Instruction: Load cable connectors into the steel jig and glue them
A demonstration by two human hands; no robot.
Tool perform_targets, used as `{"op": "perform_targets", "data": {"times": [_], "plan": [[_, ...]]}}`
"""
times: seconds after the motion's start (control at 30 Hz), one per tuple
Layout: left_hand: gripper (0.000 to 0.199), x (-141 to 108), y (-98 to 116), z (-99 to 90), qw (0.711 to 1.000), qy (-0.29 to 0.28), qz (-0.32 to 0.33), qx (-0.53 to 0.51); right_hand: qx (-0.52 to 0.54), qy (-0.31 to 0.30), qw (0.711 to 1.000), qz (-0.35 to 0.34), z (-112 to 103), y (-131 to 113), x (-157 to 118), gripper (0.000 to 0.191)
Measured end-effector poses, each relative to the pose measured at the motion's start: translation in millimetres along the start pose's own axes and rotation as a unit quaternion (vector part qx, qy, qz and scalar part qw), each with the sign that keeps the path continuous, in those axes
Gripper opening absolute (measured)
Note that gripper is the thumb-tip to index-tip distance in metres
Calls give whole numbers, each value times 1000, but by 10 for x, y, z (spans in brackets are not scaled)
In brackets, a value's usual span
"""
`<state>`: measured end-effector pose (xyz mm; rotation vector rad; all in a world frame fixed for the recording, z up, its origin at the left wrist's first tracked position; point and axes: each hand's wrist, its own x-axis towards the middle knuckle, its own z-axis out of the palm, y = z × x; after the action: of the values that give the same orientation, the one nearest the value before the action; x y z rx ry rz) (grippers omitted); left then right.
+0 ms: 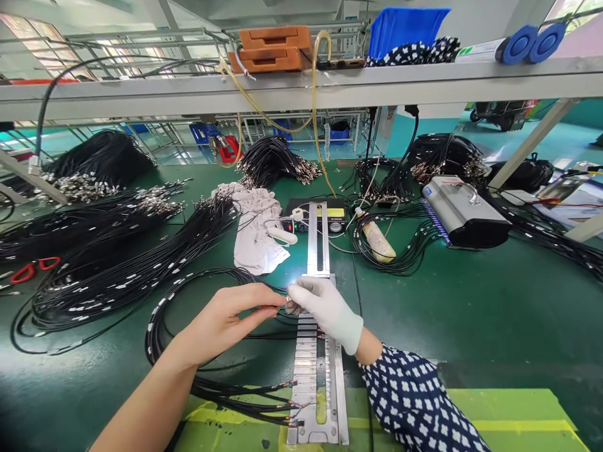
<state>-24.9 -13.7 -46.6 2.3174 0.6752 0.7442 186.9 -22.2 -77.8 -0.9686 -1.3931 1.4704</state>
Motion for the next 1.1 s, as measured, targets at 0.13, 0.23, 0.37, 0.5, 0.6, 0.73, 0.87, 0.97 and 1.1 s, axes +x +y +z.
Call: {"op": "perform_targets", "data": {"times": [0.13, 0.23, 0.37, 0.5, 0.6, 0.73, 0.87, 0.97, 1.1], "plan": [[24, -2, -7, 9, 1000, 2, -2, 3, -4, 0, 1000, -2, 4, -1, 1, 51], [22, 1, -6, 16, 1000, 0, -5, 3, -10, -1, 1000, -10, 3, -5, -5, 51], [20, 6, 4, 16, 1000, -2, -14, 5, -29, 2, 999, -18, -2, -26, -25, 50], [18, 15, 24, 5, 1000, -4, -28, -9, -36, 3, 999, -16, -4, -38, -33, 49], [16, 19, 34, 0, 999, -3, -41, -28, -35, 2, 999, -20, 0, -43, -31, 49], [19, 12, 25, 1, 999, -6, -39, -25, -53, 7, 998, -21, 6, -61, -38, 46], [19, 9, 12, 2, 1000, -10, -23, -11, -63, 8, 998, -20, 9, -69, -45, 44], [18, 16, 19, -2, 999, -10, -27, -14, -66, 3, 998, -24, 10, -69, -41, 45], [12, 20, 41, -8, 999, -8, -47, -24, -68, 0, 997, -26, 8, -74, -32, 47]]}}
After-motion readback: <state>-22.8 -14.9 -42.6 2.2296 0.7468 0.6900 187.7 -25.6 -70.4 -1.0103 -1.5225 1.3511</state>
